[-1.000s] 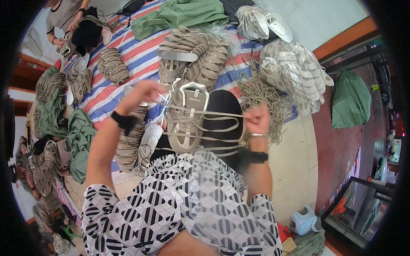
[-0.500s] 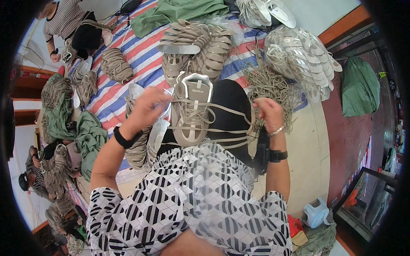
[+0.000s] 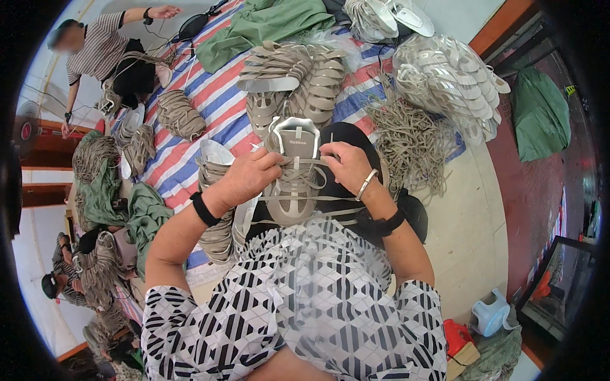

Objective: The person sits on a striped mat on the floor and assembles sandals by hand. They thread a beige strap through the eyelets of a white sandal sole, pull it tight, and repeat the process for multiple units. Other workers are visible in the background performing similar tasks.

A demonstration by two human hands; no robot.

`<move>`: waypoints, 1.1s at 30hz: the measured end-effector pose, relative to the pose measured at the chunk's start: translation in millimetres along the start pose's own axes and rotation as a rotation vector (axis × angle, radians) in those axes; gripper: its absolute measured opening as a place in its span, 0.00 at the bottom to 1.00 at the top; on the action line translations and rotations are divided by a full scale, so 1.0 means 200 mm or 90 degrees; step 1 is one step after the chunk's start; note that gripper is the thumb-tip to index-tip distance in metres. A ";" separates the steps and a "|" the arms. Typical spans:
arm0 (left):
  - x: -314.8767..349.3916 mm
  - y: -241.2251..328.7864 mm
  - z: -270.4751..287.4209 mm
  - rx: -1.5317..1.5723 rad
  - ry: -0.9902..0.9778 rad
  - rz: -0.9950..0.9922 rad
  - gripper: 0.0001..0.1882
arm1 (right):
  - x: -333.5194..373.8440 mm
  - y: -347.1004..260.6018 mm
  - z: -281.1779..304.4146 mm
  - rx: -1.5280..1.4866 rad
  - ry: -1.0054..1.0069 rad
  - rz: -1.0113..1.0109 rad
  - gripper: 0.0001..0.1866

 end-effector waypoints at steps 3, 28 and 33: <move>0.01 -0.03 -0.03 0.077 0.052 0.031 0.08 | -0.01 0.01 0.00 -0.024 -0.009 -0.005 0.11; 0.09 0.00 -0.26 0.375 0.340 0.320 0.18 | 0.12 0.31 0.36 -0.112 0.111 -0.060 0.05; 0.13 -0.02 -0.33 0.493 0.318 0.370 0.13 | 0.23 0.17 0.35 -0.029 0.401 -0.013 0.07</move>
Point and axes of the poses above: each hand's wrist, its own x-axis away from the middle knuckle, its own z-axis out of the back of the hand, y = z × x, the point moved 5 cm from there along -x, towards the middle knuckle, and after that the axes turned 14 degrees about -y, right-handed, at the moved point
